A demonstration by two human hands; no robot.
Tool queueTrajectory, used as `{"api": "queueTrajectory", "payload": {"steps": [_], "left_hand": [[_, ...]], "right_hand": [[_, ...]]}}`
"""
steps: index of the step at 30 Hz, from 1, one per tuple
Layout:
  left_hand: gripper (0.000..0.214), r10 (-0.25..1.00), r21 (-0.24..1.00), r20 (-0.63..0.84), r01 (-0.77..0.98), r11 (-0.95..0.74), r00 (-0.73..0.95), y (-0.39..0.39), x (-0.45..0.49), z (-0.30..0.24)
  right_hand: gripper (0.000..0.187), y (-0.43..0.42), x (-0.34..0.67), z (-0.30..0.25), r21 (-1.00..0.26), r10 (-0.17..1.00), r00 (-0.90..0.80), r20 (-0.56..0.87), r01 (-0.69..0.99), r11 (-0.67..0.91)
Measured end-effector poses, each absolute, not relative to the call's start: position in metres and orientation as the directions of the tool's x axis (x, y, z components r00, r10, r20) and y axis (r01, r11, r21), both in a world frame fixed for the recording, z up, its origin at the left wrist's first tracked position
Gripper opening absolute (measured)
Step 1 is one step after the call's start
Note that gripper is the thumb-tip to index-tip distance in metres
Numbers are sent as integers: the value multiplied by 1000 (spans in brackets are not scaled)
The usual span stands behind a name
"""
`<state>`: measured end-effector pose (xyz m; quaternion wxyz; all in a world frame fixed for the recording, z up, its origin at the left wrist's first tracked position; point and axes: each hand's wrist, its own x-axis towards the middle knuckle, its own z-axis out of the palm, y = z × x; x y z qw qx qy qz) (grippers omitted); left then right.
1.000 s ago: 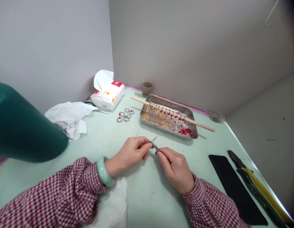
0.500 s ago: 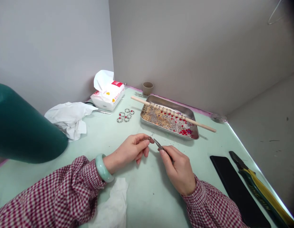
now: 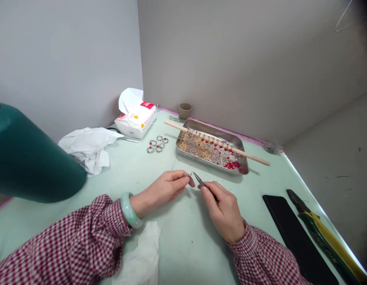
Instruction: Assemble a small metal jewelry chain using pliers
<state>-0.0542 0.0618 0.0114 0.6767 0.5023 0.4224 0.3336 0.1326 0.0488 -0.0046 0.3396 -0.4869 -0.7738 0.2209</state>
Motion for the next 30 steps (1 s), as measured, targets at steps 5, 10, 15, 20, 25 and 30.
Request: {"api": "queueTrajectory", "payload": {"steps": [5, 10, 15, 20, 25, 30], "left_hand": [[27, 896, 971, -231, 35, 235, 379, 62, -56, 8], [26, 909, 971, -207, -38, 236, 362, 63, -54, 9], [25, 909, 965, -206, -78, 250, 362, 62, -52, 9], [21, 915, 974, -179, -66, 217, 361, 63, -51, 6], [18, 909, 975, -156, -89, 205, 386, 64, -51, 3], [20, 905, 975, -144, -99, 199, 400, 64, -50, 1]], "right_hand": [[20, 48, 133, -3, -712, 916, -276, 290, 577, 400], [20, 48, 132, -5, -707, 916, -289, 277, 584, 398], [20, 47, 131, -6, -687, 907, -315, 280, 594, 418], [19, 46, 130, -7, -687, 909, -313, 275, 598, 413], [20, 46, 129, -8, -683, 910, -303, 283, 602, 413], [20, 46, 129, -9, -684, 909, -295, 294, 599, 415]]}}
